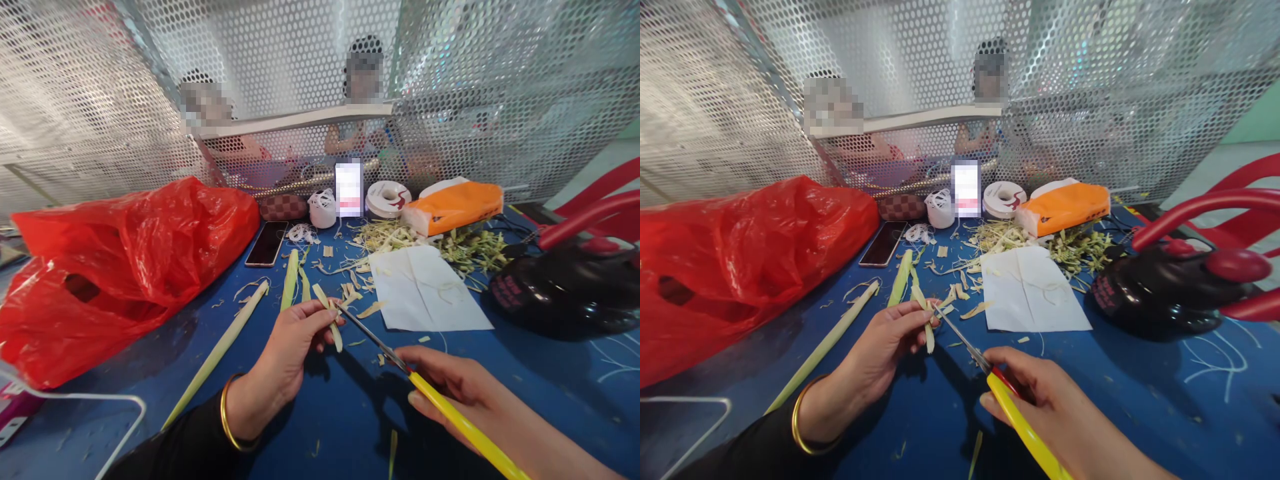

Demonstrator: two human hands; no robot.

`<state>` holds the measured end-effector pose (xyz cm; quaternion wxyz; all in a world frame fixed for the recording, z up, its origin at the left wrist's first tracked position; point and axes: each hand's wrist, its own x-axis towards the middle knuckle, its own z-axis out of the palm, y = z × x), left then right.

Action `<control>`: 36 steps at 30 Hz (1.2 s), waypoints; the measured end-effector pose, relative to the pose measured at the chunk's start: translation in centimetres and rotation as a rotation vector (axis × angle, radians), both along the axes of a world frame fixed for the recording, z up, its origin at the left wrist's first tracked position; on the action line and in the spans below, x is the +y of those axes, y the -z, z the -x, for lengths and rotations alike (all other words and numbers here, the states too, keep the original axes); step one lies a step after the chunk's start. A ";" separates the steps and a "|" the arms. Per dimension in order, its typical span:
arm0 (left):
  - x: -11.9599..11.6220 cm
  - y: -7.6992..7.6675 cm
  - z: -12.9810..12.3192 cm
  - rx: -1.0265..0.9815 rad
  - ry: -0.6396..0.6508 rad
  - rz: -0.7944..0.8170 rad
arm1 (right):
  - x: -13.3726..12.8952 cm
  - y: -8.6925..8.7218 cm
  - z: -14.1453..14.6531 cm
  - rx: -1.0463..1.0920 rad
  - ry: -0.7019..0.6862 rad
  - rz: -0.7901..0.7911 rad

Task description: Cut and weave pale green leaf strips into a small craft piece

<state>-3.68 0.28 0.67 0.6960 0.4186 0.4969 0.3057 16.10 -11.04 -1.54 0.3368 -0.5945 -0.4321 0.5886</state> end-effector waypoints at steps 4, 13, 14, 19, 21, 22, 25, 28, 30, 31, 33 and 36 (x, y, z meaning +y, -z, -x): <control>0.0 0.0 0.1 0.006 0.001 0.001 | -0.1 0.4 -0.2 -0.021 -0.039 -0.021; 0.1 0.2 0.1 -0.015 -0.008 0.000 | 0.1 -0.9 0.8 0.050 -0.020 0.032; 0.1 0.1 0.1 -0.012 -0.011 0.001 | 0.1 -1.0 0.9 0.052 -0.004 0.050; 0.0 -0.1 0.0 -0.009 -0.010 0.008 | 0.1 -0.8 0.9 0.048 0.045 0.036; 0.1 -0.2 0.0 -0.010 -0.014 -0.003 | 0.0 -0.9 0.8 0.052 0.080 0.004; 0.1 -0.2 0.0 -0.005 -0.021 -0.014 | 0.0 -0.9 0.8 0.067 0.096 -0.020; 0.2 -0.4 0.1 0.033 -0.046 -0.056 | -0.3 -1.0 0.8 0.146 0.139 -0.094; 0.3 -0.4 0.2 0.058 -0.068 -0.085 | -0.4 -1.0 0.6 0.193 0.100 -0.106; 0.3 -0.3 0.2 0.041 -0.073 -0.092 | -0.5 -1.1 0.4 0.236 0.018 -0.074; 0.3 -0.3 0.3 0.030 -0.068 -0.093 | -0.5 -1.2 0.2 0.261 -0.019 -0.054; 0.2 -0.3 0.2 0.015 -0.053 -0.092 | -0.7 -1.4 -0.1 0.304 -0.057 -0.016; 0.0 -0.3 0.1 -0.017 -0.054 -0.056 | -1.1 -1.5 -0.3 0.368 -0.075 0.017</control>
